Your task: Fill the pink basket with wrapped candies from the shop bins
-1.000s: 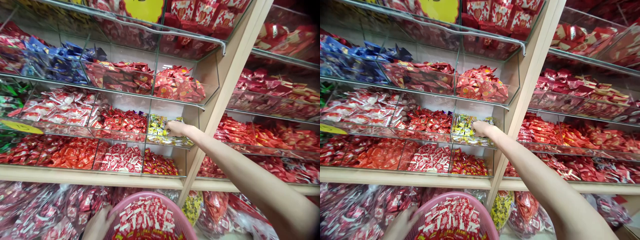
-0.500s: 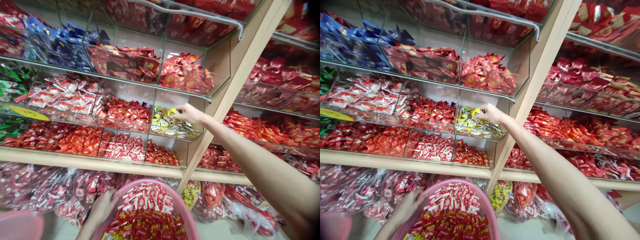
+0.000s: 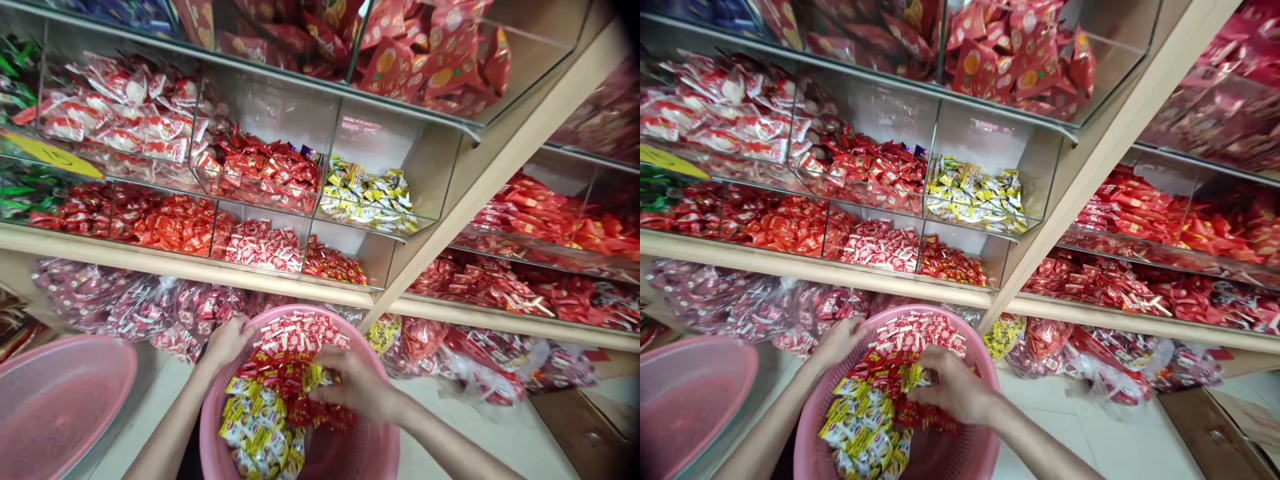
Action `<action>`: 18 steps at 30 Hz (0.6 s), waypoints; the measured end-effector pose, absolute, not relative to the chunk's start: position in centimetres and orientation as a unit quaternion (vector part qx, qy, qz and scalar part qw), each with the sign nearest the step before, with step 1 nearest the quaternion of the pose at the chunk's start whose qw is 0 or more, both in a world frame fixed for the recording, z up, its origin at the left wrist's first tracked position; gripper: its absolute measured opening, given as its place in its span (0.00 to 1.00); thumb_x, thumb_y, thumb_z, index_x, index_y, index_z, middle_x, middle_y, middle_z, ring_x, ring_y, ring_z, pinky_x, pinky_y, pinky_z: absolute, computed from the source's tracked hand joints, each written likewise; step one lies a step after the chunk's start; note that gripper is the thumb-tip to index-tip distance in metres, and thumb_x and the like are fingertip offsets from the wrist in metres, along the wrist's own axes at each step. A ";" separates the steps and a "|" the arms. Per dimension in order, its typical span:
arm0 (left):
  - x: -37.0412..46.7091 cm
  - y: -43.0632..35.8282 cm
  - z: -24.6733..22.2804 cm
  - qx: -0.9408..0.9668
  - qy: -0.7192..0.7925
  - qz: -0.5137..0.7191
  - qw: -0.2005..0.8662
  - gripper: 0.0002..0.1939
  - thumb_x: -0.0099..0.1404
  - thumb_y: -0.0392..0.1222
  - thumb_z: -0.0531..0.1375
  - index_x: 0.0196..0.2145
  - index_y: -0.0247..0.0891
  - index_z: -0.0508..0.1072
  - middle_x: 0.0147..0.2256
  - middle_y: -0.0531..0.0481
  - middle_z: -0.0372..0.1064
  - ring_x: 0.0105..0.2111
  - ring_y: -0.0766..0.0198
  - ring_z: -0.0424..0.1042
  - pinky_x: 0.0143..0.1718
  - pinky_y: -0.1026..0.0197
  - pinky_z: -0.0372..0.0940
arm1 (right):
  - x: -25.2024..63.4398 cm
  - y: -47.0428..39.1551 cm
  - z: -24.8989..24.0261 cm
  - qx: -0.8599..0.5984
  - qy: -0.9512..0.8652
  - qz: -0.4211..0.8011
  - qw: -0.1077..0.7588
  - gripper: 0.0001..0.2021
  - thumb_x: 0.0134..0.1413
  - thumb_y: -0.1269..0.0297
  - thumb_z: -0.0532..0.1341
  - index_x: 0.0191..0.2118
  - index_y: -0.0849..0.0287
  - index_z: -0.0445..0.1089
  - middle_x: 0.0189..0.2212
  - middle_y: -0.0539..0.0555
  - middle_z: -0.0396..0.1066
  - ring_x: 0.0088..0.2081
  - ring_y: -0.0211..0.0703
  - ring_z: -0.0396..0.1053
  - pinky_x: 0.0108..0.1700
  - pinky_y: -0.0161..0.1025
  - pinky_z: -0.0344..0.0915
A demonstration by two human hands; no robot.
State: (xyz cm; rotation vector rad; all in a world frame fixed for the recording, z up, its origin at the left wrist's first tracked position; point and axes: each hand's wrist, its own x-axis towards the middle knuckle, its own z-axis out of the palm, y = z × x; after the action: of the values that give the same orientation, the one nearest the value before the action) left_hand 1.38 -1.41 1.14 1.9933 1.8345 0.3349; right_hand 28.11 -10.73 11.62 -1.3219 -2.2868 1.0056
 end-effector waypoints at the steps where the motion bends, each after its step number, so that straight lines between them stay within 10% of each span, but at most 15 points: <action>1: 1.4 -1.4 1.2 0.716 0.657 0.120 0.205 0.18 0.66 0.53 0.47 0.31 0.39 0.68 0.31 0.46 0.74 0.32 0.60 0.73 0.30 0.64 0.56 | 28.1 -11.3 9.6 -0.483 -0.786 0.359 0.141 0.11 0.49 0.58 0.66 0.28 0.60 0.68 0.32 0.49 0.67 0.34 0.39 0.63 0.35 0.35 0.58; 18: 1.7 -1.6 1.4 0.710 0.671 0.098 0.192 0.19 0.65 0.54 0.47 0.35 0.40 0.71 0.33 0.46 0.75 0.36 0.57 0.74 0.30 0.64 0.55 | 22.7 -14.4 4.1 -0.567 -0.788 0.214 -0.107 0.11 0.50 0.67 0.61 0.41 0.61 0.74 0.45 0.61 0.69 0.50 0.56 0.63 0.51 0.47 0.60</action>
State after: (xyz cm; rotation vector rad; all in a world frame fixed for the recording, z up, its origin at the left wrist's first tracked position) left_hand 1.73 -1.61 1.38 1.9923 1.8835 0.2760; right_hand 22.72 -14.38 4.13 -1.9128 -2.6605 0.7207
